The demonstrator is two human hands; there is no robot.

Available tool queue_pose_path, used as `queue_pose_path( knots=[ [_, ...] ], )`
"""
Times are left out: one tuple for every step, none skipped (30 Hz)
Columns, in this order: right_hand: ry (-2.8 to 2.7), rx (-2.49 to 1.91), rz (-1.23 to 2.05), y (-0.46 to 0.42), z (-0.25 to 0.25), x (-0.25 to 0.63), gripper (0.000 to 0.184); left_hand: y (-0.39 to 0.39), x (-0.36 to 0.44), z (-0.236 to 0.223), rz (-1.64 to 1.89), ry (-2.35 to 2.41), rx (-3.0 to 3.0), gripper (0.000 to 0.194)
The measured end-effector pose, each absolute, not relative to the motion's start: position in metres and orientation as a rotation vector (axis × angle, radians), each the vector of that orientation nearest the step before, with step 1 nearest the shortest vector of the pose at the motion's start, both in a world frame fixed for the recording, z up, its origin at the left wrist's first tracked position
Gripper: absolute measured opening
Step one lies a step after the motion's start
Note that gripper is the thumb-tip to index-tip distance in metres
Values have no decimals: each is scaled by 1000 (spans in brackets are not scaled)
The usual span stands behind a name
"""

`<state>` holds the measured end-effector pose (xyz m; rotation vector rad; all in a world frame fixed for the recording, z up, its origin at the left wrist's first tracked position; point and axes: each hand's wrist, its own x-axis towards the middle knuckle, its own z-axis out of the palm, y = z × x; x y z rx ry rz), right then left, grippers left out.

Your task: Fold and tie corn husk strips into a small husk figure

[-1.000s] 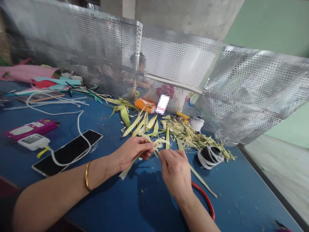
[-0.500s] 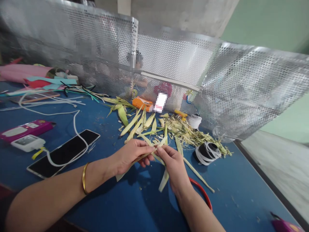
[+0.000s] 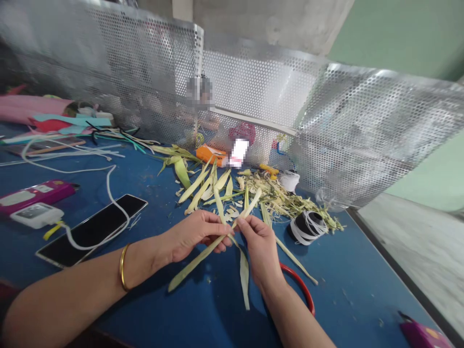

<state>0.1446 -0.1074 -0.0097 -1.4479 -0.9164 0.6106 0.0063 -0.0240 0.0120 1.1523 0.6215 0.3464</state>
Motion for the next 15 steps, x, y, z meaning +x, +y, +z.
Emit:
queue_pose_path(
  knots=[
    [-970, -1512, 484, -109, -8, 148, 29, -24, 7, 12, 385, 630, 1108, 13],
    [-1023, -1569, 321, -110, -5, 150, 27, -23, 7, 12, 425, 633, 1062, 11],
    [-1072, -1609, 154, -113, -3, 152, 25, -22, 8, 12, 463, 631, 1022, 8],
    [-1119, -1631, 23, -115, -1, 152, 23, -22, 9, 12, 497, 630, 991, 5],
    [-1170, -1639, -36, -116, 1, 151, 23, -21, 9, 12, 528, 629, 972, 4],
    [-1218, -1639, -16, -117, 2, 148, 24, -21, 10, 12, 555, 632, 966, 5],
    [-1258, -1632, 68, -118, 1, 144, 26, -21, 10, 11, 577, 635, 968, 6],
    [-1281, -1621, 191, -118, -1, 140, 26, -21, 11, 11, 598, 638, 972, 6],
    [-1285, -1610, 318, -117, -4, 135, 26, -22, 12, 10, 616, 638, 973, 7],
    [-1272, -1601, 427, -115, -7, 130, 25, -23, 12, 9, 630, 637, 974, 7],
    [-1244, -1597, 506, -114, -11, 127, 26, -24, 13, 9, 638, 636, 976, 6],
    [-1213, -1594, 555, -112, -15, 124, 27, -25, 13, 9, 643, 636, 980, 6],
    [-1187, -1588, 584, -111, -18, 122, 27, -26, 14, 8, 650, 639, 985, 6],
    [-1169, -1577, 598, -110, -20, 121, 28, -26, 14, 8, 659, 643, 993, 6],
    [-1163, -1563, 603, -110, -21, 121, 28, -26, 14, 8, 668, 646, 1001, 5]
  ],
)
